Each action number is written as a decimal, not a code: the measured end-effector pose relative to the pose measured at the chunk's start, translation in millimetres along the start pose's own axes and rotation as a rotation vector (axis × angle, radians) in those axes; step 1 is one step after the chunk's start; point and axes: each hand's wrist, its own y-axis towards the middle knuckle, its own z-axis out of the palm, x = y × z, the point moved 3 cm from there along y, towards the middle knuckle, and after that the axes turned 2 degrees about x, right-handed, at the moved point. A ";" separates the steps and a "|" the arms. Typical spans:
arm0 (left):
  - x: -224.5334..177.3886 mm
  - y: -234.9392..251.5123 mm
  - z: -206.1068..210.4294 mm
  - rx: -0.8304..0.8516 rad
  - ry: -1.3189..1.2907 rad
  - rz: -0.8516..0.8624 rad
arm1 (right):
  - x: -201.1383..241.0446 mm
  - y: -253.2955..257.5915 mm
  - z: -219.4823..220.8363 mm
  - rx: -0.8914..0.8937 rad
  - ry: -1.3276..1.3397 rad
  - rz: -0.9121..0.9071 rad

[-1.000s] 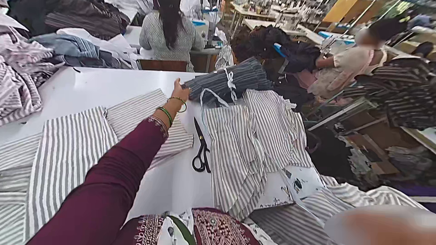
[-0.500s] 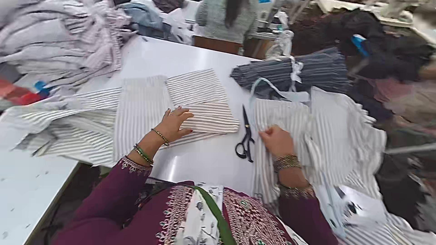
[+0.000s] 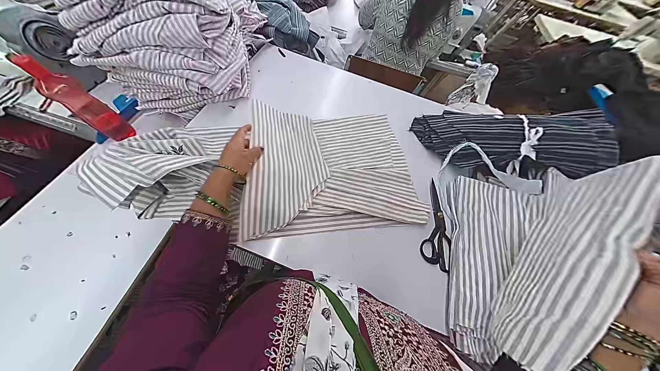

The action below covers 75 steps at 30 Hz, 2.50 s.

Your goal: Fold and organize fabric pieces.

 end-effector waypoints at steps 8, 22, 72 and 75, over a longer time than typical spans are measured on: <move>-5.5 7.7 -52.7 0.123 0.657 0.123 | -29.2 18.4 167.8 0.447 0.119 -0.037; -12.9 96.8 81.9 0.750 0.871 0.641 | -201.8 -113.7 272.9 1.030 -1.114 -0.711; 7.5 -53.6 70.7 0.544 0.750 0.512 | -182.7 -134.0 230.9 1.272 -0.431 -0.844; -22.6 -61.4 103.0 0.527 0.673 0.579 | -160.9 -119.1 239.5 1.021 -0.401 -0.887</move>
